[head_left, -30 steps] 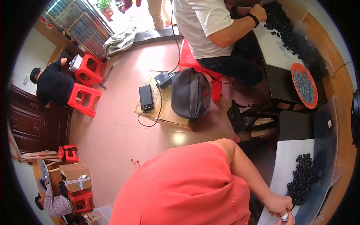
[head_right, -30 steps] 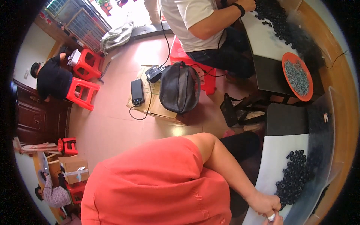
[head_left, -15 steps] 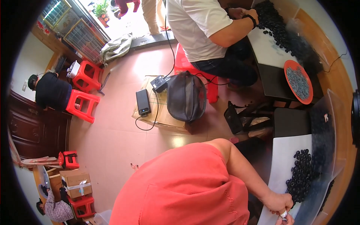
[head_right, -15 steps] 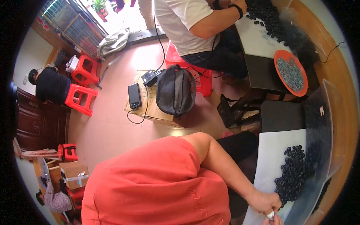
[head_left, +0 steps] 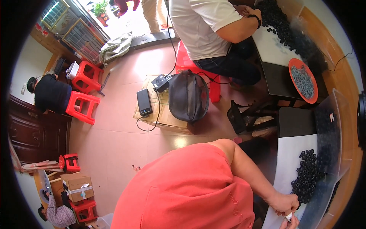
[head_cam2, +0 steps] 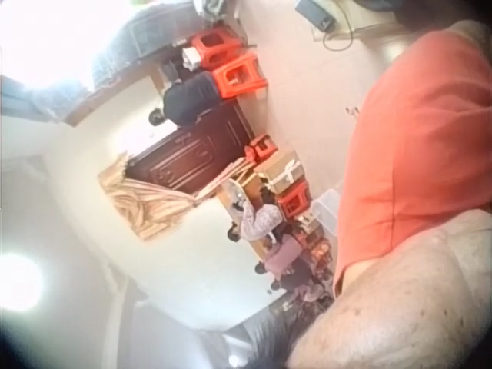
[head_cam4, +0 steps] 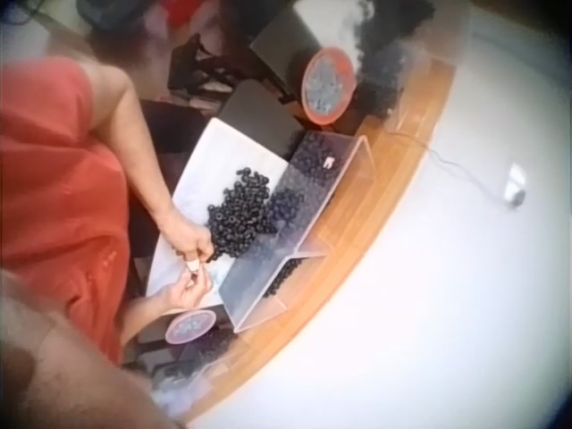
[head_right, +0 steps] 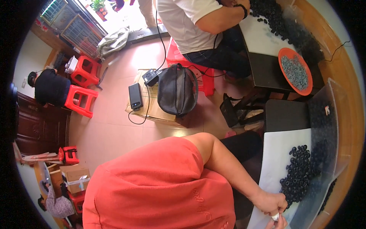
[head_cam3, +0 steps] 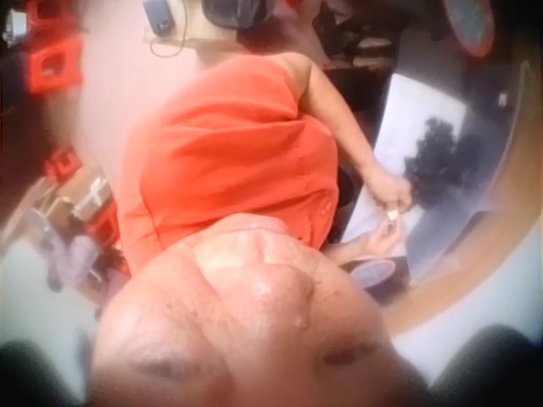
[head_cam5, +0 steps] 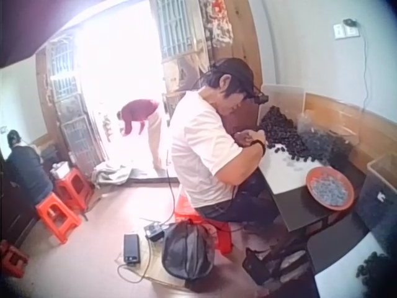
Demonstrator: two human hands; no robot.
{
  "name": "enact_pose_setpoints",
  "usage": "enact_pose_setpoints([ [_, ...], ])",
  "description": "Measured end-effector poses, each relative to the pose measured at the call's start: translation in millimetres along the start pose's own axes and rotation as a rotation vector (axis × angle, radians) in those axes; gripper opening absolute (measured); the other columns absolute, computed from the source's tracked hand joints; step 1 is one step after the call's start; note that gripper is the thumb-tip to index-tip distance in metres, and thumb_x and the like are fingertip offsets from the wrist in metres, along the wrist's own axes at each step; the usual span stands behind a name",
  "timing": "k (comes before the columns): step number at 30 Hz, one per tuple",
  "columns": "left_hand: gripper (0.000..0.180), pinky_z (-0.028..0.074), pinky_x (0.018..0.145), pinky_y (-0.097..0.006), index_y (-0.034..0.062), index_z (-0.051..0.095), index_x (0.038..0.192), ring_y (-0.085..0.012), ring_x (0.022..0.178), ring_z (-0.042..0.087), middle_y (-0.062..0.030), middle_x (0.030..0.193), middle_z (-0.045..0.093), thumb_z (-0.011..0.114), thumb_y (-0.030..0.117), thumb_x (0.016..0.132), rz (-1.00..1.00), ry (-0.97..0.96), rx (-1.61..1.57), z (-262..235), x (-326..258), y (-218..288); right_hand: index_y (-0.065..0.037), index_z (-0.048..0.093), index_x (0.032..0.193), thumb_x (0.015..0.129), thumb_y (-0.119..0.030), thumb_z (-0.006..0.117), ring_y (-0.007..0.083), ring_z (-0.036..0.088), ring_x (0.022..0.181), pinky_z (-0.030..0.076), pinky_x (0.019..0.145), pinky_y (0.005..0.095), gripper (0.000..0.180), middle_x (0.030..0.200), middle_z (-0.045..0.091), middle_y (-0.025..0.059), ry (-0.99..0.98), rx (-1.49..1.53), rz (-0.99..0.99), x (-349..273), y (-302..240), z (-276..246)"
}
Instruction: The person assembles plastic components by picking up black plastic pieces from the table and fitting small parts into them by hand.
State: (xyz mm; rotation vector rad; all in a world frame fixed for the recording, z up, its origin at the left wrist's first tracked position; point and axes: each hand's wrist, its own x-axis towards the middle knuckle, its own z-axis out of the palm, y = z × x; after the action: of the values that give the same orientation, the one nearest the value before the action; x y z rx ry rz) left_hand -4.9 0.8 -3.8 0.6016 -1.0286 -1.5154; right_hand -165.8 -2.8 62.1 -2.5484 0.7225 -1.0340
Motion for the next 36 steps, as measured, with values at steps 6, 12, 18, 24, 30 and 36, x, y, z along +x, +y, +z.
enact_pose_setpoints([
  [6, 0.014, 0.043, 0.041, -0.030, -0.0020, 0.059, 0.080, -0.0154, 0.048, 0.057, -0.0070, 0.058, 0.055, 0.069, 0.006, 0.075, 0.001, 0.005, 0.022, 1, 1, -2, 0.009, 0.067, 0.102, 0.086, -0.007, 0.074, 0.0269, 0.066, 0.084, 0.055, 0.076, 0.0344, 0.024, 0.097, 0.068, 0.0178, 0.118, 0.178, 0.138, -12, 11, 6],
  [12, 0.014, 0.044, 0.042, -0.030, -0.0024, 0.059, 0.080, -0.0154, 0.048, 0.057, -0.0074, 0.058, 0.056, 0.069, 0.005, 0.074, 0.000, -0.002, 0.021, 1, 0, 0, 0.010, 0.066, 0.103, 0.086, -0.009, 0.075, 0.0253, 0.066, 0.084, 0.055, 0.073, 0.0325, 0.026, 0.097, 0.068, 0.0175, 0.095, 0.186, 0.082, -17, 23, 1],
  [18, 0.012, 0.045, 0.038, -0.032, -0.0035, 0.059, 0.077, -0.0184, 0.045, 0.059, -0.0104, 0.058, 0.059, 0.069, 0.000, 0.071, 0.034, 0.030, 0.035, 2, 5, -11, 0.006, 0.068, 0.103, 0.088, -0.017, 0.074, 0.0234, 0.065, 0.080, 0.054, 0.071, 0.0314, 0.028, 0.094, 0.069, 0.0139, 0.101, 0.087, 0.060, -16, 14, 4],
  [24, 0.012, 0.045, 0.039, -0.031, -0.0036, 0.061, 0.079, -0.0177, 0.046, 0.059, -0.0096, 0.059, 0.059, 0.070, 0.002, 0.072, 0.065, 0.007, 0.071, 1, 4, -9, 0.005, 0.069, 0.101, 0.089, -0.020, 0.074, 0.0208, 0.063, 0.074, 0.051, 0.064, 0.0290, 0.028, 0.091, 0.069, 0.0117, 0.147, 0.035, 0.031, -17, 12, 7],
  [30, 0.010, 0.047, 0.040, -0.031, -0.0034, 0.062, 0.077, -0.0178, 0.047, 0.061, -0.0092, 0.059, 0.060, 0.069, 0.004, 0.074, 0.067, 0.019, 0.082, 2, 4, -11, 0.003, 0.070, 0.100, 0.088, -0.019, 0.075, 0.0201, 0.063, 0.073, 0.051, 0.063, 0.0288, 0.025, 0.088, 0.069, 0.0107, 0.193, -0.014, 0.050, -16, 6, 10],
  [36, 0.017, 0.046, 0.045, -0.030, -0.0032, 0.060, 0.082, -0.0152, 0.052, 0.059, -0.0072, 0.064, 0.058, 0.070, 0.010, 0.077, 0.008, -0.038, 0.095, 0, 0, 0, 0.003, 0.070, 0.099, 0.087, -0.019, 0.075, 0.0198, 0.063, 0.072, 0.052, 0.062, 0.0287, 0.025, 0.086, 0.069, 0.0106, 0.243, 0.015, 0.063, -21, 12, 12],
])
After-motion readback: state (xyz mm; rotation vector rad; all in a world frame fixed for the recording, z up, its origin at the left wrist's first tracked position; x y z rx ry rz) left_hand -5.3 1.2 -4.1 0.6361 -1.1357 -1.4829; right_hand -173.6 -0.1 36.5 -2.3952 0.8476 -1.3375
